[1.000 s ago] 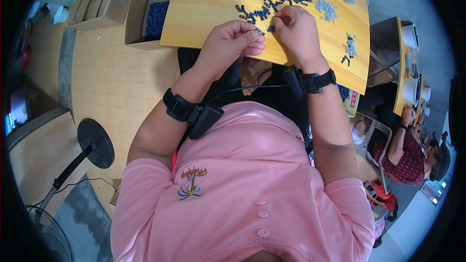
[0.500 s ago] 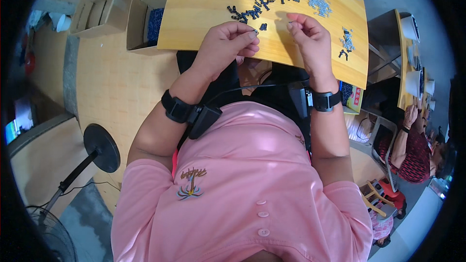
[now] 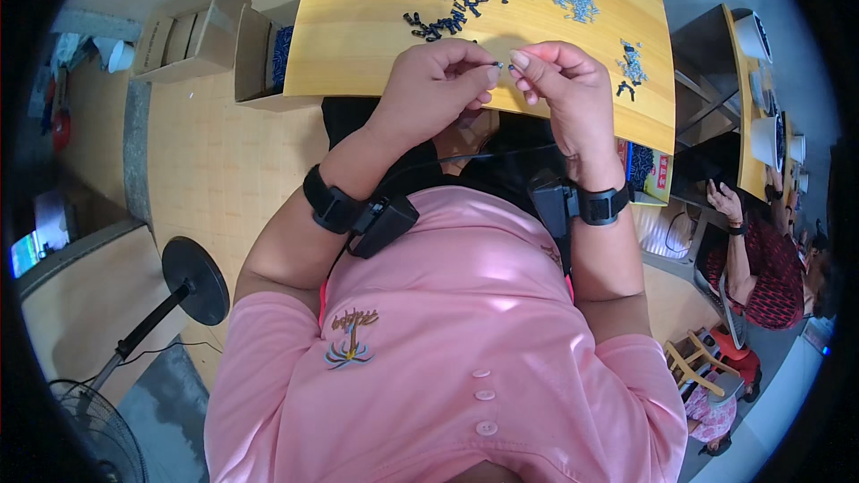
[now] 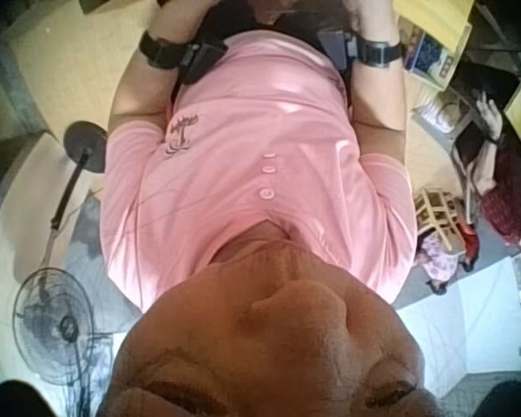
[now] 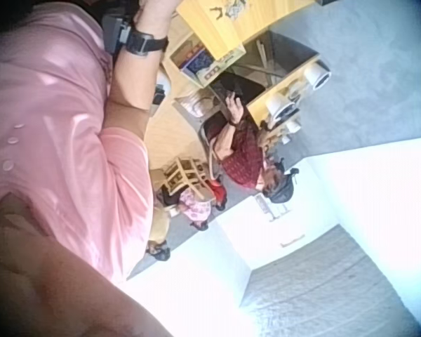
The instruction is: Manually assembling small plastic components by joining interlocking pieces together at a workstation.
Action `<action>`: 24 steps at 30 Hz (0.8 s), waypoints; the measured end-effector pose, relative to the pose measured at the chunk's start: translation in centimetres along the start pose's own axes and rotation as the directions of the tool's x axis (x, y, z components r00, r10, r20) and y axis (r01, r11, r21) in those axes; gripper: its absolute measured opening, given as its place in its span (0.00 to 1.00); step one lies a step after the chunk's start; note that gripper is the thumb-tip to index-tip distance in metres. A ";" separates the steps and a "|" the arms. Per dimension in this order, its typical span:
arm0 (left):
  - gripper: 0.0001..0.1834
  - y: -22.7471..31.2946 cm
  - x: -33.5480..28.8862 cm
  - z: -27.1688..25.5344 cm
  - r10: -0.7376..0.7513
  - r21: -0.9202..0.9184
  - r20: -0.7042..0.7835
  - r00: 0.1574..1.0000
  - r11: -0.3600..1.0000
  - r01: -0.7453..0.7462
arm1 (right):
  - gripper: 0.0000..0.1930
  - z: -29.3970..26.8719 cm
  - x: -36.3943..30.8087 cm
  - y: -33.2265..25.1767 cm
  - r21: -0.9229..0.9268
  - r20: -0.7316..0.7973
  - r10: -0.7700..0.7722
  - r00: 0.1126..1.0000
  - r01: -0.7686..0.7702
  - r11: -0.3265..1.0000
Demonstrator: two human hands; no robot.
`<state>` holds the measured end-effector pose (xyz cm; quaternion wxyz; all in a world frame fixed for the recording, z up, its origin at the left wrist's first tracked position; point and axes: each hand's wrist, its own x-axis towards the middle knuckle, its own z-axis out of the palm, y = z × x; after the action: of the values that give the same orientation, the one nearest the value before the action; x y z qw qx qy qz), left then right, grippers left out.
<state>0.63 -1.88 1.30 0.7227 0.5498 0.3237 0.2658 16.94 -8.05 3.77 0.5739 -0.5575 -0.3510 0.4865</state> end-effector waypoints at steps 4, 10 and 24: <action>0.11 0.1 -0.2 0.2 0.004 0.015 -0.002 1.000 1.000 -0.004 | 0.05 0.3 -0.3 -0.2 -0.014 -0.038 -0.018 0.999 0.017 1.000; 0.11 0.4 -0.4 0.2 0.007 0.052 -0.019 1.000 0.999 -0.006 | 0.05 0.7 -0.5 -0.5 -0.110 -0.063 -0.054 0.997 0.047 0.993; 0.09 0.1 -0.5 0.1 0.134 0.131 -0.012 0.991 0.983 -0.131 | 0.06 1.1 -0.6 -0.6 -0.331 -0.088 -0.130 0.988 0.094 0.939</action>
<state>0.33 -2.30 1.46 0.6628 0.6131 0.3104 0.2976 15.85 -8.27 4.56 0.5189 -0.6492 -0.4260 0.3574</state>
